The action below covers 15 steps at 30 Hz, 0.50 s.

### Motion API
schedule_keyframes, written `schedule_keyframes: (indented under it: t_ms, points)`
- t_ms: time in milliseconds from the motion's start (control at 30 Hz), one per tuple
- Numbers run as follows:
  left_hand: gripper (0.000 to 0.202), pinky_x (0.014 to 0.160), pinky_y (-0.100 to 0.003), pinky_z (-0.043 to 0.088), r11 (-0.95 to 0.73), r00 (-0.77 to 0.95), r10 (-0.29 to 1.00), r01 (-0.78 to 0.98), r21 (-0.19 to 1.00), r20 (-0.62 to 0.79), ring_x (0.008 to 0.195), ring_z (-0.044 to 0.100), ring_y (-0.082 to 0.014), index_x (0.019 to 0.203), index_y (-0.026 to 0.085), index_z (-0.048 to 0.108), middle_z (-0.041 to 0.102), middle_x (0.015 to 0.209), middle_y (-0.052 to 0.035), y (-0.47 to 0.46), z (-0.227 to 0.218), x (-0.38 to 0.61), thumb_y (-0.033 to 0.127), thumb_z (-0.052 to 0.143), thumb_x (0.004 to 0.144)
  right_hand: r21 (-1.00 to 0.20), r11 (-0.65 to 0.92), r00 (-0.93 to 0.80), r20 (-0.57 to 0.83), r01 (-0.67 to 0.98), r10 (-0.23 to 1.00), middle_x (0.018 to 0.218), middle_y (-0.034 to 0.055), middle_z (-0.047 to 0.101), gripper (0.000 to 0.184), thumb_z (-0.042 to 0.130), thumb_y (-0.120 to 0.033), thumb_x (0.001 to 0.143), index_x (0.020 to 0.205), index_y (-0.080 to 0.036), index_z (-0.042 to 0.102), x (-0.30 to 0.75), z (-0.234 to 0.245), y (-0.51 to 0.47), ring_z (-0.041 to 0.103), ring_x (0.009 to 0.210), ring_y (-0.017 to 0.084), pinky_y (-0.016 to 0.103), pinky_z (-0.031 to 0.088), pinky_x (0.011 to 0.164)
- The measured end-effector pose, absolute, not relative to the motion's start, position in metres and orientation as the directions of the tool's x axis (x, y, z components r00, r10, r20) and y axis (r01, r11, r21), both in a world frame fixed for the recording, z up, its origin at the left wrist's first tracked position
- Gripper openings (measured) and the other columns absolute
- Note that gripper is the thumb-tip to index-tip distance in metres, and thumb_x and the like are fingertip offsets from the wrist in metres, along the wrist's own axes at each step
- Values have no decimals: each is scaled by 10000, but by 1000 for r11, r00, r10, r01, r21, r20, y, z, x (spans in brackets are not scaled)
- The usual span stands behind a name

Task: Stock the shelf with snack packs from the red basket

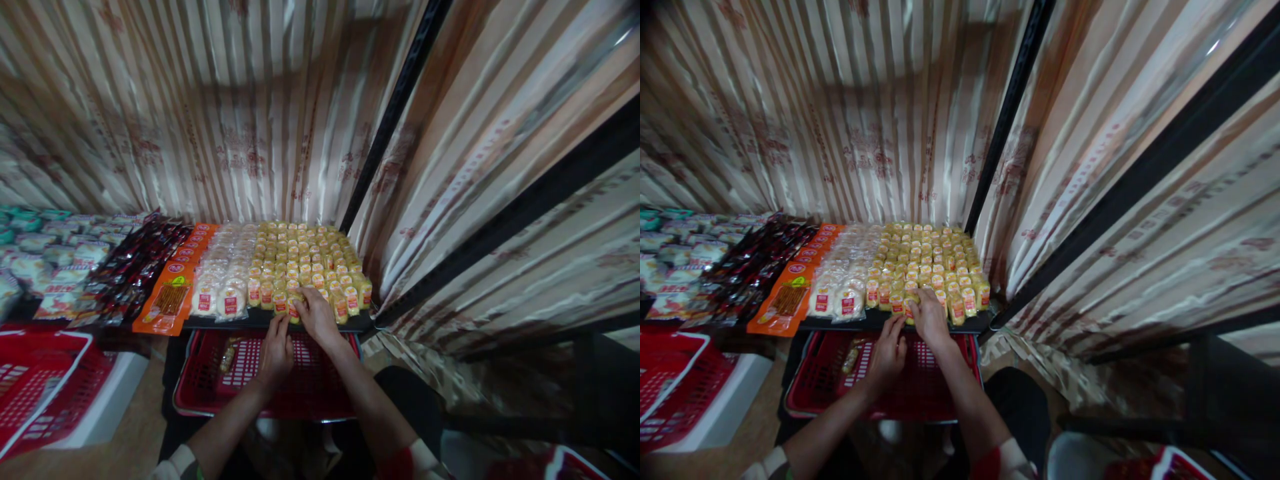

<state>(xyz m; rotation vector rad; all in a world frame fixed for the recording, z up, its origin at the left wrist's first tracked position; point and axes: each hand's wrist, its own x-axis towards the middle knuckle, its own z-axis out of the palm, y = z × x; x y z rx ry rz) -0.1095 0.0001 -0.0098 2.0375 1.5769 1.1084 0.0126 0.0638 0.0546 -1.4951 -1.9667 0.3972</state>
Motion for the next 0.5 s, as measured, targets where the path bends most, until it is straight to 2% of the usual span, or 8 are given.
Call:
schedule_keyframes:
  t_ms: [200, 333, 500]
  points:
    - [507, 984, -367, 453, -366, 143, 913, 699, 615, 381, 1147, 495, -196, 1261, 117, 458, 431, 1271, -151, -3, -7, -104, 25, 337, 778, -633, 305, -139, 298, 711, 944, 1015, 82, 613, 313, 481, -191, 828, 1123, -174, 584, 14, 50, 61, 577, 666, 130, 305, 502, 720]
    - [533, 980, -352, 454, -382, 168, 906, 718, 581, 388, 1142, 491, -191, 1254, 128, 474, 446, 1246, -139, -4, -9, -101, 2, 338, 755, -682, 324, -116, 332, 656, 936, 1031, 92, 598, 365, 458, -191, 830, 1185, -171, 540, 16, 46, 56, 577, 680, 138, 329, 511, 750]
    - [546, 960, -352, 467, -378, 169, 903, 749, 544, 396, 1121, 493, -203, 1286, 119, 456, 473, 1191, -141, -3, -13, -100, 17, 357, 759, -689, 316, 6, 422, 653, 907, 1145, 124, 556, 373, 401, -190, 851, 1206, -172, 517, 23, 32, 42, 565, 963, 197, 365, 494, 850]
